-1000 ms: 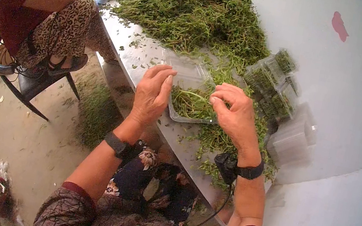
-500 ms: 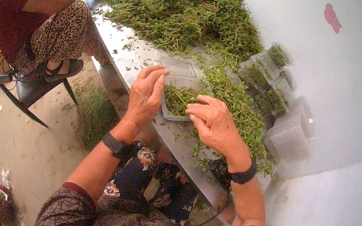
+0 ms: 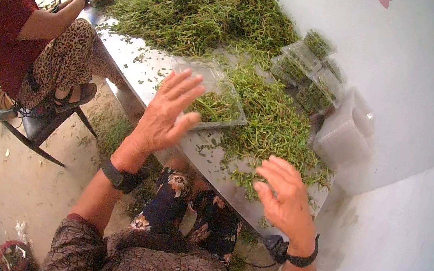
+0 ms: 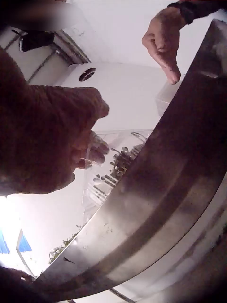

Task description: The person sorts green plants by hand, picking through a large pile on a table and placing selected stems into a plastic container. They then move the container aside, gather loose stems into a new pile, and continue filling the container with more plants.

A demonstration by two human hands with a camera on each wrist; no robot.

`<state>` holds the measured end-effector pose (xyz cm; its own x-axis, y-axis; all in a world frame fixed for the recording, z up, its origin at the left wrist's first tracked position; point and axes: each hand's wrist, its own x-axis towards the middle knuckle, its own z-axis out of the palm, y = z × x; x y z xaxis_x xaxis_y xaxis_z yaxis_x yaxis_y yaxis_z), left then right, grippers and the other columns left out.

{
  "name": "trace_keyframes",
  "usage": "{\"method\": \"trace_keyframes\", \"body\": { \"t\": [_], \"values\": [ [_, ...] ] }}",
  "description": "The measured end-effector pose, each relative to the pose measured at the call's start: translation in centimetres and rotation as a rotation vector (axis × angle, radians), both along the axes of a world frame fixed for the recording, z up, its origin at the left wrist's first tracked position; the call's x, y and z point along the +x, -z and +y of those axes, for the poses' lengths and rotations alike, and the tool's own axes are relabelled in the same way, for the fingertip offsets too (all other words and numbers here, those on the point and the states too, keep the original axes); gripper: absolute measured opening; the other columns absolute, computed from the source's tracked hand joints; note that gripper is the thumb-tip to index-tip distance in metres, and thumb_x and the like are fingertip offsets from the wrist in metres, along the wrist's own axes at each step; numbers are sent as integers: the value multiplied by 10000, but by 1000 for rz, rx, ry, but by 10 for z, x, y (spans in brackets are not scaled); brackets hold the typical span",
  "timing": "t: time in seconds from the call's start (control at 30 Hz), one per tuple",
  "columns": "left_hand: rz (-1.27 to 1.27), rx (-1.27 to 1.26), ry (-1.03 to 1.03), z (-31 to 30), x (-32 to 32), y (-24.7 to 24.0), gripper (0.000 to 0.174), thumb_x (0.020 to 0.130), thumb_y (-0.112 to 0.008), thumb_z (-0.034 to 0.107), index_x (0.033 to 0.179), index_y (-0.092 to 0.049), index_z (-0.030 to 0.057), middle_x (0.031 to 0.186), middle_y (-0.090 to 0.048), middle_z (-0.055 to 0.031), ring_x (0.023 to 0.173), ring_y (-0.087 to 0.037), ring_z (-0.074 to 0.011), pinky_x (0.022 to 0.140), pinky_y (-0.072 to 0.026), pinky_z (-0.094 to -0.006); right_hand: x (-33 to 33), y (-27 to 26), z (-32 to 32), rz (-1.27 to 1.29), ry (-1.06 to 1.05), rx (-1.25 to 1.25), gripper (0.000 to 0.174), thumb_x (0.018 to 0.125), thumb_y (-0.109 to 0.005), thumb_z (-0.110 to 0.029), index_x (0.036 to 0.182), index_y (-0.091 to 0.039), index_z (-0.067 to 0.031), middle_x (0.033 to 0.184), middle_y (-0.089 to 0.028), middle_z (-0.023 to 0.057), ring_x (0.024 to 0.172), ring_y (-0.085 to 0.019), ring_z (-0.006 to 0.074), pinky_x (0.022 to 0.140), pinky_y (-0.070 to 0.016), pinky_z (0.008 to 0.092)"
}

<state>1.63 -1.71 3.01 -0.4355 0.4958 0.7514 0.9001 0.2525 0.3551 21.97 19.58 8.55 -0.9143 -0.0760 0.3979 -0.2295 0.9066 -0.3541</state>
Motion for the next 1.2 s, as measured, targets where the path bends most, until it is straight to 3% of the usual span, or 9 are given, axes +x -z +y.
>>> {"method": "trace_keyframes", "body": {
  "t": [0.1, 0.23, 0.37, 0.5, 0.57, 0.83, 0.97, 1.03, 1.2],
  "values": [
    [94, -261, 31, 6, 8, -8, 488, 880, -544, 392, 1197, -582, 23, 1302, -521, -161, 1302, -384, -351, 1137, -174, -508, 20, 5, -6, -40, 72, 20, 232, 796, -657, -138, 977, -646, 6, 1042, -637, 172, 1104, -540, 354, 962, -410, 442],
    [-29, -347, 129, 3, 3, -9, 391, 794, -698, 287, 1074, -638, 21, 1149, -620, -131, 1228, -476, -339, 1129, -209, -525, 35, 22, -7, -55, 110, -9, 214, 785, -670, -131, 949, -647, 5, 1053, -637, 170, 1102, -544, 349, 955, -415, 437],
    [-13, -362, 136, 2, 3, -21, 355, 776, -722, 270, 1024, -657, 23, 1095, -643, -119, 1198, -503, -336, 1126, -220, -523, 40, 38, -9, -27, 140, -116, 198, 787, -667, -128, 935, -649, 4, 1057, -639, 167, 1094, -553, 343, 950, -419, 440],
    [85, -314, 87, 14, 10, -41, 369, 814, -675, 305, 1040, -636, 17, 1140, -618, -151, 1233, -459, -343, 1116, -225, -528, 41, 49, -8, 18, 198, -182, 167, 787, -660, -111, 912, -647, 0, 1060, -641, 162, 1097, -557, 334, 949, -420, 444],
    [84, -371, 151, 23, 12, -47, 433, 850, -625, 343, 1145, -606, 26, 1278, -553, -140, 1275, -420, -351, 1143, -163, -516, 41, 52, -10, 40, 204, -201, 158, 786, -657, -105, 906, -646, -2, 1062, -641, 161, 1102, -555, 332, 949, -420, 444],
    [-66, -698, 130, 39, 9, -41, 411, 956, -454, 335, 1140, -619, 7, 1268, -567, -142, 1299, -397, -332, 1143, -144, -515, 42, 64, -15, 129, 268, -284, 134, 776, -642, -48, 905, -650, -17, 1066, -648, 134, 1086, -573, 312, 965, -412, 417],
    [-95, -540, 140, 27, 2, -37, 418, 967, -435, 334, 1160, -612, 9, 1294, -553, -136, 1315, -384, -321, 1142, -160, -492, 43, 62, -13, 124, 246, -261, 130, 778, -639, -37, 905, -654, -15, 1068, -652, 128, 1084, -580, 303, 959, -420, 411],
    [-216, -173, 92, 13, -7, -30, 424, 979, -403, 327, 1187, -603, 15, 1315, -537, -147, 1328, -372, -315, 1132, -193, -465, 43, 63, -15, 132, 268, -283, 124, 784, -640, -38, 903, -657, -9, 1071, -653, 130, 1088, -580, 304, 959, -425, 405],
    [-534, 255, -15, -9, -18, -4, 385, 986, -413, 284, 1141, -619, -3, 1284, -549, -157, 1185, -519, -274, 987, -407, -347, 44, 58, -13, 71, 263, -282, 154, 789, -640, -30, 938, -664, 0, 1095, -648, 147, 1105, -573, 313, 967, -433, 411]
  ]
}}
